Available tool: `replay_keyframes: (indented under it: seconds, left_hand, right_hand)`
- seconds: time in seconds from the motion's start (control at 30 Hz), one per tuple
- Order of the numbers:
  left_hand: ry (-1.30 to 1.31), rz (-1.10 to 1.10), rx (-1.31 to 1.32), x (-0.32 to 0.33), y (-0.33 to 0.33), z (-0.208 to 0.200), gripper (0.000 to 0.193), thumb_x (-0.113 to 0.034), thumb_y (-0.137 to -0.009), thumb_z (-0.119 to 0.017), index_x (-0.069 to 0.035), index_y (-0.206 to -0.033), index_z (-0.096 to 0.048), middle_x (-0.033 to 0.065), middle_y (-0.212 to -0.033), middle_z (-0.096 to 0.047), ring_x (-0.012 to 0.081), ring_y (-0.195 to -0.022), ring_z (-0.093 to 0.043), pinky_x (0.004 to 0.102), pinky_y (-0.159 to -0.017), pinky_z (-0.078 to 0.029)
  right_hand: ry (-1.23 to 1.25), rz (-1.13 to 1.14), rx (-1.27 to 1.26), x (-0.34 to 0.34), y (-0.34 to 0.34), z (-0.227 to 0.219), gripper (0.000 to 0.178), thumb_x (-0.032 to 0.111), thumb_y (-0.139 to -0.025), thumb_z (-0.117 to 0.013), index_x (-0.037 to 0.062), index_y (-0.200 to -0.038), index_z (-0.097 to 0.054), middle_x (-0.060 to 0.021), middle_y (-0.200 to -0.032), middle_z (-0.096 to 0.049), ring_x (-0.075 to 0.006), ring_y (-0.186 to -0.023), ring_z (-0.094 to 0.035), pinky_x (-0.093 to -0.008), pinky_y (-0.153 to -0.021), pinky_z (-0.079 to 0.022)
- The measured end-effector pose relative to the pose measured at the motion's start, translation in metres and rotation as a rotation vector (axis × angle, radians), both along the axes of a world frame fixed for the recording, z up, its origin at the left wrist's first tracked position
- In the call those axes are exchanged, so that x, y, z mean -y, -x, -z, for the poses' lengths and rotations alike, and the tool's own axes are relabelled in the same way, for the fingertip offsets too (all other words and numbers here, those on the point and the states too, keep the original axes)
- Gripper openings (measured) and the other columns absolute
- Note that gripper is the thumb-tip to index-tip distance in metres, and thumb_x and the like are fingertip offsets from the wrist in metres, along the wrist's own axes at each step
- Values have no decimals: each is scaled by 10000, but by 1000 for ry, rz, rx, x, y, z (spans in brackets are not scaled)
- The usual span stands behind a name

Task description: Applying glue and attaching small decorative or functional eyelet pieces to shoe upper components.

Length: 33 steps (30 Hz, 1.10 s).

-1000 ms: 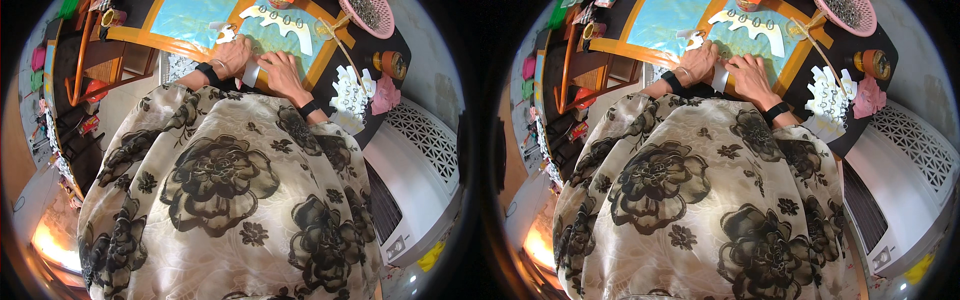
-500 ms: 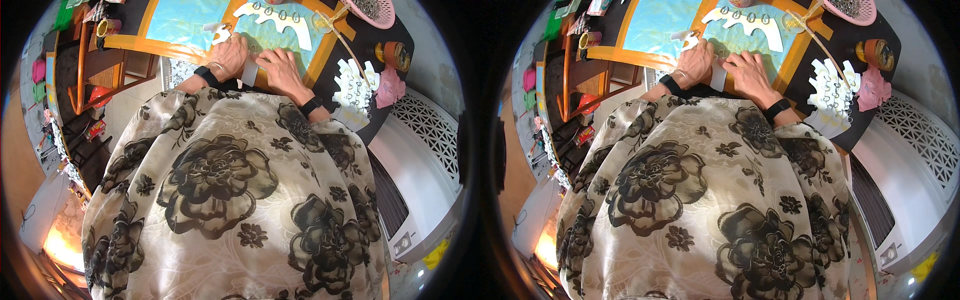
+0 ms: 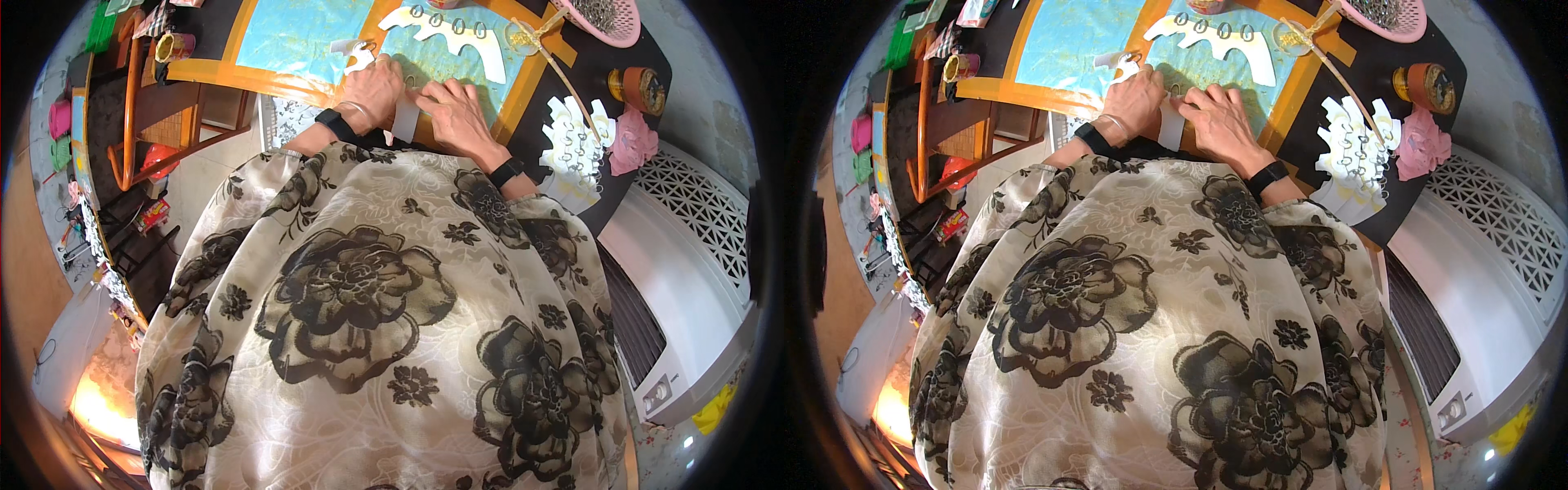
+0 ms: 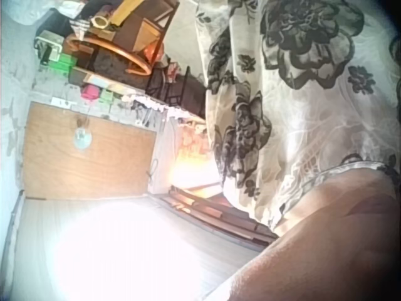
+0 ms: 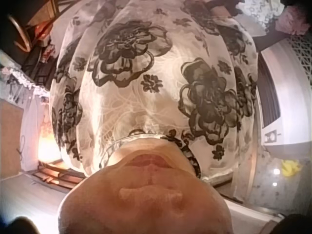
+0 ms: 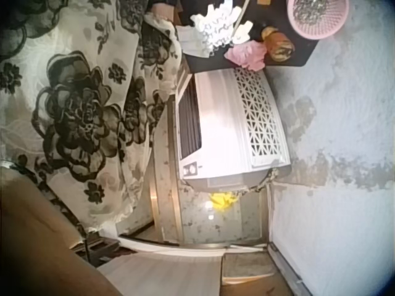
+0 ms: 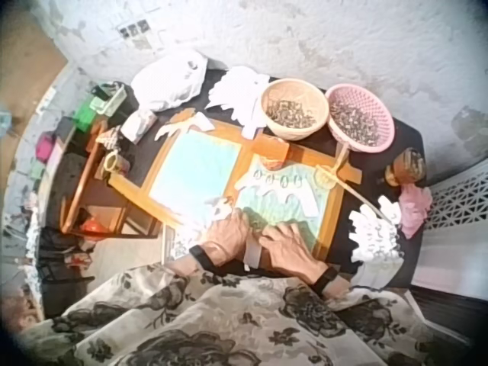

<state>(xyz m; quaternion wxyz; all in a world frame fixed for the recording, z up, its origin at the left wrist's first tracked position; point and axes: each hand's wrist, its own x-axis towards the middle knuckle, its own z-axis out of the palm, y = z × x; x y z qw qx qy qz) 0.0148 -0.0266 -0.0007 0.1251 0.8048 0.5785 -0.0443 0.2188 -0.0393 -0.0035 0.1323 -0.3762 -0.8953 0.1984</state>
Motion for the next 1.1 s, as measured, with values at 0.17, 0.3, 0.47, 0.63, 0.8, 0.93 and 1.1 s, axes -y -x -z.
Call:
replay_keyframes:
  seconds: [0.17, 0.3, 0.47, 0.63, 0.8, 0.93, 1.1]
  left_hand:
    - [-136, 0, 89, 3, 8, 9, 331, -286, -905, -695, -11, -1023, -554, 187, -1058, -609, 374, -971, -676, 457, -692, -585]
    - [-160, -135, 326, -2, 10, 3, 359, -224, -848, -742, -49, -1062, -513, 160, -1060, -601, 375, -1020, -620, 476, -763, -539]
    - [-279, 110, 402, 9, 12, 11, 196, -125, -862, -660, -121, -1029, -558, 69, -1003, -647, 301, -1004, -584, 424, -836, -448]
    - [-329, 135, 430, 14, 8, 23, 275, -118, -767, -674, -181, -1017, -580, 11, -1048, -643, 244, -1001, -563, 387, -837, -404]
    - [-343, -64, 598, 21, 5, 27, 162, -86, -822, -657, -164, -963, -643, 12, -943, -684, 261, -1006, -583, 412, -837, -419]
    - [-330, -88, 578, 21, 6, 27, 182, -116, -826, -669, -154, -1004, -654, 22, -956, -696, 266, -1029, -584, 420, -860, -419]
    - [-344, 44, 473, 27, 17, 22, 267, -166, -821, -685, -163, -1087, -665, 34, -1043, -694, 293, -1132, -550, 443, -940, -410]
  right_hand:
    - [1, -8, 7, -1, -1, 0, 398, 44, -821, -599, 147, -1183, -729, 33, -1051, -627, -201, -990, -514, -362, -881, -350]
    - [-40, -8, 2, -2, 0, -1, 403, 27, -822, -597, 149, -1183, -728, 32, -1067, -638, -198, -996, -520, -363, -889, -355]
    - [-11, -11, 37, -2, 1, -7, 392, 22, -816, -601, 151, -1162, -732, 27, -1052, -633, -199, -1004, -527, -368, -887, -362]
    - [-25, -21, 31, -2, -1, -6, 370, 31, -820, -606, 144, -1150, -729, 25, -1049, -627, -203, -1002, -532, -370, -883, -369]
    - [-27, -16, 5, -2, -1, -3, 397, 27, -831, -600, 143, -1191, -722, 25, -1071, -635, -208, -1019, -534, -366, -888, -376]
    - [-19, -28, 19, -4, -3, -3, 431, 20, -830, -602, 148, -1228, -709, 19, -1076, -642, -210, -1029, -536, -367, -897, -375]
    - [-66, 6, -132, -12, 0, -1, 316, 57, -826, -654, 122, -1133, -686, -6, -969, -661, -228, -944, -569, -374, -838, -411]
